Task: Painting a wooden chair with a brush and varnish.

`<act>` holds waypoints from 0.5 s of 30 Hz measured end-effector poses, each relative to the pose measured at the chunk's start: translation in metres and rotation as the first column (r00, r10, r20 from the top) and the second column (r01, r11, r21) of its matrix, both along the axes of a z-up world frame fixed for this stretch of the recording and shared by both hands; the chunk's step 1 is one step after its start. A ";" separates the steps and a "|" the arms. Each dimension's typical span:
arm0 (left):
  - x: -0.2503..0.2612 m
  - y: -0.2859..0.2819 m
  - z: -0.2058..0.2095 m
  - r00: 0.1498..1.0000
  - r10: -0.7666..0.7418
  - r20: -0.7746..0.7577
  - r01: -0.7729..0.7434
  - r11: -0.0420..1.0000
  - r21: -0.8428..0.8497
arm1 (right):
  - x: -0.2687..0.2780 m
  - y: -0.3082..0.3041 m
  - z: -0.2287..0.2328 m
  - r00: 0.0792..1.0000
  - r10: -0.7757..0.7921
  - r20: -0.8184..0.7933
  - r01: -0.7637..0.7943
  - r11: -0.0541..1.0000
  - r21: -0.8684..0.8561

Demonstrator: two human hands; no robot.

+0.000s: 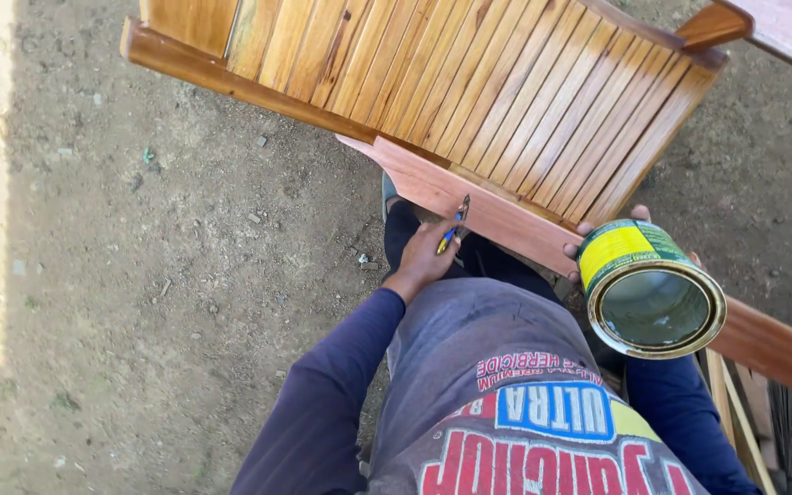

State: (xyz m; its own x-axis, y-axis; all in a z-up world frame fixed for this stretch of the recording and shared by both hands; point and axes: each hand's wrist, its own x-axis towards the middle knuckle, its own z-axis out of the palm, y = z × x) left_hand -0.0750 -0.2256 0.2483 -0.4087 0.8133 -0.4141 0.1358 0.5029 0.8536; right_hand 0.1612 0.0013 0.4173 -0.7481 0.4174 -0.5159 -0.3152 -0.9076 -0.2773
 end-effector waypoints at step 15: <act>-0.188 0.005 -0.073 0.980 -0.112 0.165 0.136 0.981 -0.141 | -0.048 -0.023 -0.017 0.876 -0.023 -0.481 -0.233 0.854 -0.465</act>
